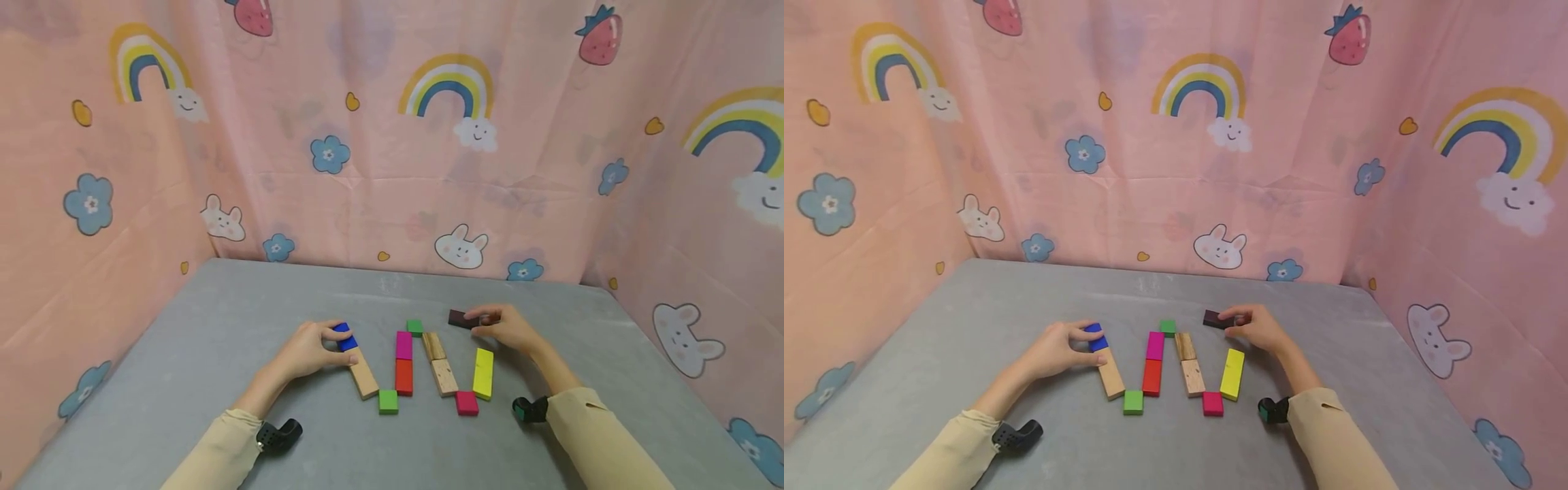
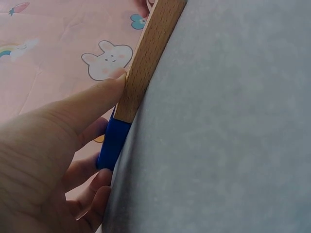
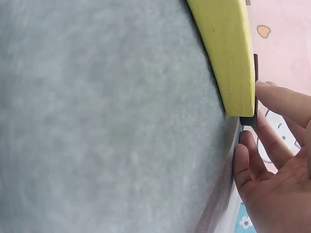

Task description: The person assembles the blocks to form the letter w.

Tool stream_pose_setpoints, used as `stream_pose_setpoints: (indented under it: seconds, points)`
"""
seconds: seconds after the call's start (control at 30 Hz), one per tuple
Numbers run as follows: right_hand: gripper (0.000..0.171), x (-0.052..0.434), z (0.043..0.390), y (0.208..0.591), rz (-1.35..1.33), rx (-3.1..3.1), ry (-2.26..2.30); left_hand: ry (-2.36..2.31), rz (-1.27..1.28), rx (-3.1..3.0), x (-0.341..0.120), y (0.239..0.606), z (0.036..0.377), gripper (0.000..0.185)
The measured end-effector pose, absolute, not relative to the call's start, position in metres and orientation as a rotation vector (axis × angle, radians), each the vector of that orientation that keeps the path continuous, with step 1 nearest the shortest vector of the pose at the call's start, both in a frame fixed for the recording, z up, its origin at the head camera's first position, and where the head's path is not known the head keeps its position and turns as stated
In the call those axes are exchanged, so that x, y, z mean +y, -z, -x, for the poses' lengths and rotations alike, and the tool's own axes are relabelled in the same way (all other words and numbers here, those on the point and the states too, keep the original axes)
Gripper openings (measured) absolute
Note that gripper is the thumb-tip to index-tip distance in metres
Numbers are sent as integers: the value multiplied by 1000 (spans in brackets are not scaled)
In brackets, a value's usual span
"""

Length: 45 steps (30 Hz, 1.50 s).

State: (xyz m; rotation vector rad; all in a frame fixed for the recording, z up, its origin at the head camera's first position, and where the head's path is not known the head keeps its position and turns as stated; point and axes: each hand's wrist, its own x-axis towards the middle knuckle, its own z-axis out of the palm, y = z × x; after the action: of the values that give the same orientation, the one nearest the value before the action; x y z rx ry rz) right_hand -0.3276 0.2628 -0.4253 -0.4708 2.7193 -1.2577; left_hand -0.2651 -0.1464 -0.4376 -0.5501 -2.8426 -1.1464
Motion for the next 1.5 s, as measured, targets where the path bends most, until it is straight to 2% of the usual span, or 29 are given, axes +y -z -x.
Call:
stream_pose_setpoints:
  seconds: [0.33, 0.83, 1.23, 1.5]
  points:
    - [22, 259, 326, 422, 489, 2656, 1233, 1162, 550, -2847, -147, 440, 265, 58]
    - [31, 249, 331, 420, 550, 2578, 1233, 1182, 532, -2840, -147, 441, 267, 57]
    - [33, 248, 327, 424, 458, 2666, 1272, 1171, 532, -2842, -147, 439, 265, 57]
    - [38, 267, 306, 423, 232, 2663, 1487, 1152, 550, -2839, -147, 438, 267, 57]
